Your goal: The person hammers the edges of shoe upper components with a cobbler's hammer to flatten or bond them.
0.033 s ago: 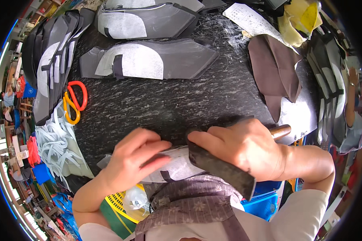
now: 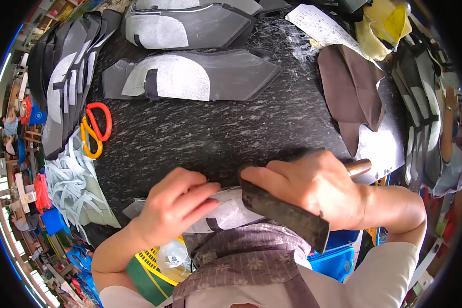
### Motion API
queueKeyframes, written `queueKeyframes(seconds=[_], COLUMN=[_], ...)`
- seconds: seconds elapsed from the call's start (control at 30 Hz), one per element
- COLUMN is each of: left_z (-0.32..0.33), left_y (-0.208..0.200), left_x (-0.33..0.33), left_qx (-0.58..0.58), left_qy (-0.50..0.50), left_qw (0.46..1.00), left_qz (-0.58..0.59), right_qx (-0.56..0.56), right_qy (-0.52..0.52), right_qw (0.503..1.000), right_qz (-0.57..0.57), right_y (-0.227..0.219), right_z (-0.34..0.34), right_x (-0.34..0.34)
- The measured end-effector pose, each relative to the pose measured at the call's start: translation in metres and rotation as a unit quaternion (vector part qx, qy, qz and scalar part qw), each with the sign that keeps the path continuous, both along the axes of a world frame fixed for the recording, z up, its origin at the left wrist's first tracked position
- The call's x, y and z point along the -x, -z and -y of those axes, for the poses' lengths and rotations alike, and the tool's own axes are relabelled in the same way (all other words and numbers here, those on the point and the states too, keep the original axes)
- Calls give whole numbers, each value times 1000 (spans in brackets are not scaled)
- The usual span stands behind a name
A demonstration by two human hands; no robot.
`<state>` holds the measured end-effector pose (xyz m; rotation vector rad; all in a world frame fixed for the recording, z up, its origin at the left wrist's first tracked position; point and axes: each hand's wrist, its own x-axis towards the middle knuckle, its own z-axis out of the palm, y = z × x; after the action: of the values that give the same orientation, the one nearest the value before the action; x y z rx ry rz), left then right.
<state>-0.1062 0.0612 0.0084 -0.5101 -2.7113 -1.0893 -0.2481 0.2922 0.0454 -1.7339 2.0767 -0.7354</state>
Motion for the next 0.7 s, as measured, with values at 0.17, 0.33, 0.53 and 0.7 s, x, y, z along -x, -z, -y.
queueKeyframes(seconds=[0.17, 0.33, 0.53, 0.7], left_z=[-1, -3, -1, 21], left_y=[12, 13, 16, -1], left_x=[-11, -14, -15, -28], left_qx=[126, 99, 70, -8], left_qy=[28, 4, 2, -39], left_qw=[981, 987, 989, 999], left_qz=[-143, -128, -133, -5], right_qx=[-5, -2, -2, -18], right_qy=[-29, -7, -10, -39], right_qw=[999, 999, 998, 998], right_qz=[-17, -45, -57, -46], right_y=[1, -15, -14, -5], right_z=[7, 14, 22, 24], right_x=[-8, -11, -15, -19])
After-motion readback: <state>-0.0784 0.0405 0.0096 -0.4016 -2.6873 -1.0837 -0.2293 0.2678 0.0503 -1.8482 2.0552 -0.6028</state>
